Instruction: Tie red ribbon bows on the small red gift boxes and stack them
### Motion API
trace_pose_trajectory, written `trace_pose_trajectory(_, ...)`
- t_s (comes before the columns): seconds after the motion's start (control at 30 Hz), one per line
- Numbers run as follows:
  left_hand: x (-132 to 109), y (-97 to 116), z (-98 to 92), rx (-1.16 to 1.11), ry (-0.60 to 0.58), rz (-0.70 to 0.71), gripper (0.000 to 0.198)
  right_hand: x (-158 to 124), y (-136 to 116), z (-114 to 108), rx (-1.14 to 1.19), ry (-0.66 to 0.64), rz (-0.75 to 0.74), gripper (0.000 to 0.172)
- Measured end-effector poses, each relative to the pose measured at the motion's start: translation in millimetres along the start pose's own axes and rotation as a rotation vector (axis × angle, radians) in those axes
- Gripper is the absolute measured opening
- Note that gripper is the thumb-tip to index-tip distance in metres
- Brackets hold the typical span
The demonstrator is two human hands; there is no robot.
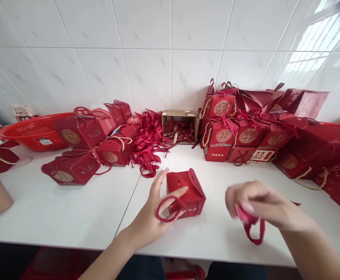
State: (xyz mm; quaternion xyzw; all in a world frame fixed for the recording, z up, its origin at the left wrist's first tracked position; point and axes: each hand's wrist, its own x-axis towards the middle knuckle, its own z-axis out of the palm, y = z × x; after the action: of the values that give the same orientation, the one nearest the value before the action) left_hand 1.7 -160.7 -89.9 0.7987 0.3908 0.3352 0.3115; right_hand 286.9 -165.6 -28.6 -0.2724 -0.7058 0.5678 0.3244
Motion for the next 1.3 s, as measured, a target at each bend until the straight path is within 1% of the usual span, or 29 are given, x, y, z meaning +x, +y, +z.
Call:
trace_pose_trajectory(0.03,-2.2,2.8,-3.1,0.096,-0.019,0.056,0.052,5.0,2.2,-1.9,-0.039,0.178,0.037,0.034)
trace_pose_trajectory(0.07,-4.4,5.7,-6.7,0.170,-0.059,0.118,0.046,11.1,4.7,-3.0,-0.075,0.313,0.080,0.034)
trace_pose_trajectory(0.1,-6.2,8.5,-10.7,0.200,-0.109,0.170,0.044,17.6,7.2,-3.6,-0.104,0.392,0.126,0.035)
trace_pose_trajectory(0.13,-7.2,11.2,-14.5,0.186,-0.156,0.203,0.044,23.9,9.7,-3.9,-0.126,0.421,0.171,0.035)
trace_pose_trajectory(0.17,-7.2,13.7,-18.0,0.142,-0.182,0.215,0.044,29.9,12.1,-4.0,-0.145,0.415,0.210,0.035)
trace_pose_trajectory(0.2,-5.8,16.0,-20.8,0.079,-0.180,0.209,0.044,35.0,14.1,-4.1,-0.161,0.393,0.246,0.035)
trace_pose_trajectory(0.3,6.9,22.0,-22.4,-0.062,-0.080,0.103,0.042,46.2,17.4,-4.7,-0.187,0.341,0.313,0.033)
trace_pose_trajectory(0.33,13.3,23.8,-20.6,-0.055,-0.030,0.047,0.039,48.9,17.5,-5.0,-0.185,0.330,0.323,0.032)
trace_pose_trajectory(0.4,27.0,26.5,-15.2,0.031,0.065,-0.079,0.033,53.3,16.5,-5.5,-0.176,0.322,0.330,0.030)
trace_pose_trajectory(0.43,33.5,27.3,-12.2,0.080,0.089,-0.129,0.032,55.3,15.7,-5.8,-0.167,0.319,0.327,0.030)
trace_pose_trajectory(0.5,44.7,27.8,-7.7,0.121,0.072,-0.177,0.031,59.1,13.9,-6.2,-0.146,0.311,0.316,0.030)
trace_pose_trajectory(0.6,56.6,26.8,-6.0,0.084,0.019,-0.191,0.029,64.3,12.5,-6.8,-0.137,0.297,0.304,0.029)
trace_pose_trajectory(0.7,65.2,27.2,-7.1,0.058,0.023,-0.158,0.028,69.2,12.5,-6.5,-0.144,0.280,0.312,0.029)
trace_pose_trajectory(0.83,73.1,29.5,-4.3,0.009,0.021,-0.125,0.018,73.2,11.7,-3.7,-0.152,0.262,0.329,0.031)
trace_pose_trajectory(0.93,75.5,29.7,-2.2,-0.014,0.048,-0.110,0.013,72.2,10.1,-3.3,-0.279,0.267,0.351,0.032)
trace_pose_trajectory(1.0,76.0,30.0,-4.3,-0.026,0.059,-0.101,0.014,70.8,8.9,-5.3,-0.436,0.331,0.265,0.027)
trace_pose_trajectory(1.03,76.2,30.6,-6.8,-0.037,0.055,-0.098,0.014,70.6,8.1,-6.7,-0.496,0.355,0.193,0.028)
trace_pose_trajectory(1.07,76.7,31.8,-10.0,-0.049,0.049,-0.093,0.014,71.1,7.1,-8.0,-0.527,0.351,0.119,0.031)
trace_pose_trajectory(1.1,77.5,33.5,-13.8,-0.062,0.043,-0.086,0.014,72.4,5.9,-8.9,-0.527,0.310,0.058,0.035)
trace_pose_trajectory(1.13,78.7,35.8,-17.9,-0.071,0.042,-0.069,0.015,74.8,4.6,-9.4,-0.505,0.235,0.017,0.037)
trace_pose_trajectory(1.2,82.2,41.8,-26.1,-0.081,0.054,-0.010,0.015,82.0,1.7,-8.4,-0.440,0.069,-0.038,0.032)
trace_pose_trajectory(1.23,84.2,45.1,-29.9,-0.082,0.056,0.023,0.015,86.3,0.4,-7.3,-0.411,0.011,-0.069,0.029)
trace_pose_trajectory(1.3,87.0,51.5,-36.6,-0.083,0.057,0.076,0.017,94.4,-2.4,-4.8,-0.349,-0.039,-0.133,0.023)
